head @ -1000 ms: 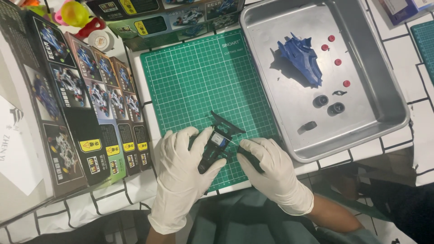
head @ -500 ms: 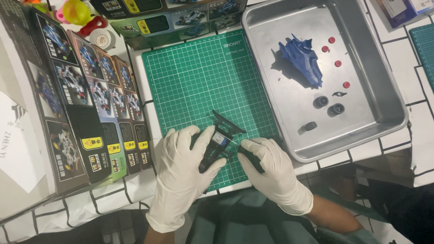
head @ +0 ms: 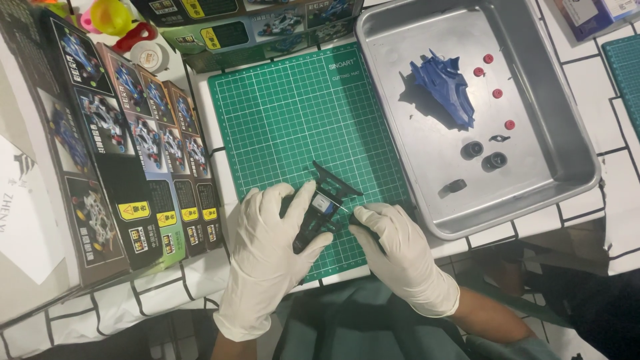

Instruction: The person assembles a small black mechanical model on a green cutting mat. They pick up various small black and red parts from a metal tray and attach them to the main body of the model, including wheels and other components.

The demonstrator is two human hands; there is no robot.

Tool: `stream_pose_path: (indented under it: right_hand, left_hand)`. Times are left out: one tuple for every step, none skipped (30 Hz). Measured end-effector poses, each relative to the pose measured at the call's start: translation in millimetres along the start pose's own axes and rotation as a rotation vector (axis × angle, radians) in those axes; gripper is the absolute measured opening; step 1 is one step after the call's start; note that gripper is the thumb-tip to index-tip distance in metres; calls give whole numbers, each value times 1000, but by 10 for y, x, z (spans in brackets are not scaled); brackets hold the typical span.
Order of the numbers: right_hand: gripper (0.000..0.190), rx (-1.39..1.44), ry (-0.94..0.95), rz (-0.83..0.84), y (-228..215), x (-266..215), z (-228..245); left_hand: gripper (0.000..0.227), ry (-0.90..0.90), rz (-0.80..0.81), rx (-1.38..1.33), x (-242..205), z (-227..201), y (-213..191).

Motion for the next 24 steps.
stream_pose_path:
  right_hand:
    - [31, 12, -1, 2, -3, 16, 4]
    - [31, 23, -1, 4, -7, 33, 8]
    - [31, 23, 0, 4, -10, 34, 10]
    - [30, 31, 8, 9, -5, 34, 5]
    - [29, 39, 16, 14, -1, 35, -1]
    - [29, 39, 16, 14, 5, 30, -6]
    - [29, 41, 18, 9, 8, 24, -13]
    - [28, 44, 19, 4, 12, 17, -19]
    - [28, 45, 19, 5, 16, 14, -17]
    - [29, 40, 26, 1, 14, 9, -23]
    - [30, 35, 34, -4, 13, 5, -30]
    - [30, 35, 34, -4, 8, 13, -29]
    - [30, 26, 25, -1, 2, 24, -20]
    - [29, 18, 15, 2, -3, 34, -10]
    - [29, 18, 15, 1, -1, 34, -7]
    - [29, 19, 14, 0, 0, 34, -4]
    - [30, 20, 13, -2, 2, 35, -1]
    - [30, 21, 12, -2, 11, 20, -7]
    - [30, 11, 13, 2, 21, 4, -16]
    - [30, 2, 15, 6, 31, -13, -26]
    - [30, 1, 14, 7, 30, -9, -24]
    - [30, 3, 16, 9, 31, -7, -25]
    - [31, 7, 19, 10, 35, -5, -25]
    - [31, 6, 18, 10, 19, 8, -15]
  left_hand:
    - [81, 0, 2, -3, -5, 0, 6]
    - [81, 0, 4, -5, -11, 1, 12]
    - [81, 2, 5, -5, -13, -2, 9]
    - [81, -3, 1, 3, -13, 1, 3]
    - [81, -9, -3, 10, -13, 4, -2]
    - [81, -8, -3, 10, -7, 6, 0]
    - [80, 0, -3, -2, -7, 1, 1]
    - [80, 9, -2, -14, -6, -3, 3]
    - [80, 7, -2, -14, -9, 1, 20]
    - [81, 3, 10, -33, -12, 8, 45]
    - [83, 0, 22, -52, -13, 15, 68]
    - [83, 0, 21, -53, -11, 15, 71]
    - [83, 6, 5, -53, -10, 9, 57]
    - [83, 12, -12, -53, -10, 2, 42]
    - [83, 12, -12, -53, -14, 2, 44]
    - [83, 6, -1, -56, -16, 6, 57]
    - [82, 0, 10, -59, -18, 12, 68]
    - [82, 0, 9, -59, -9, 13, 52]
    - [80, 9, -7, -62, -5, 5, 22]
    - [79, 18, -22, -66, -1, -3, -8]
    - [79, 18, -23, -67, -6, -1, -1]
    - [79, 9, -10, -71, -9, 7, 20]
    - [80, 1, 4, -75, -12, 17, 40]
    - [80, 1, 3, -75, -10, 9, 29]
Point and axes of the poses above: each hand's wrist, its own x-axis towards the middle knuckle, its own y-axis out of the palm, z = x × y, the point moved 10 cm from there along x, towards the middle knuckle, and after that the axes turned 15 degrees about -y, right-handed, at the moved point
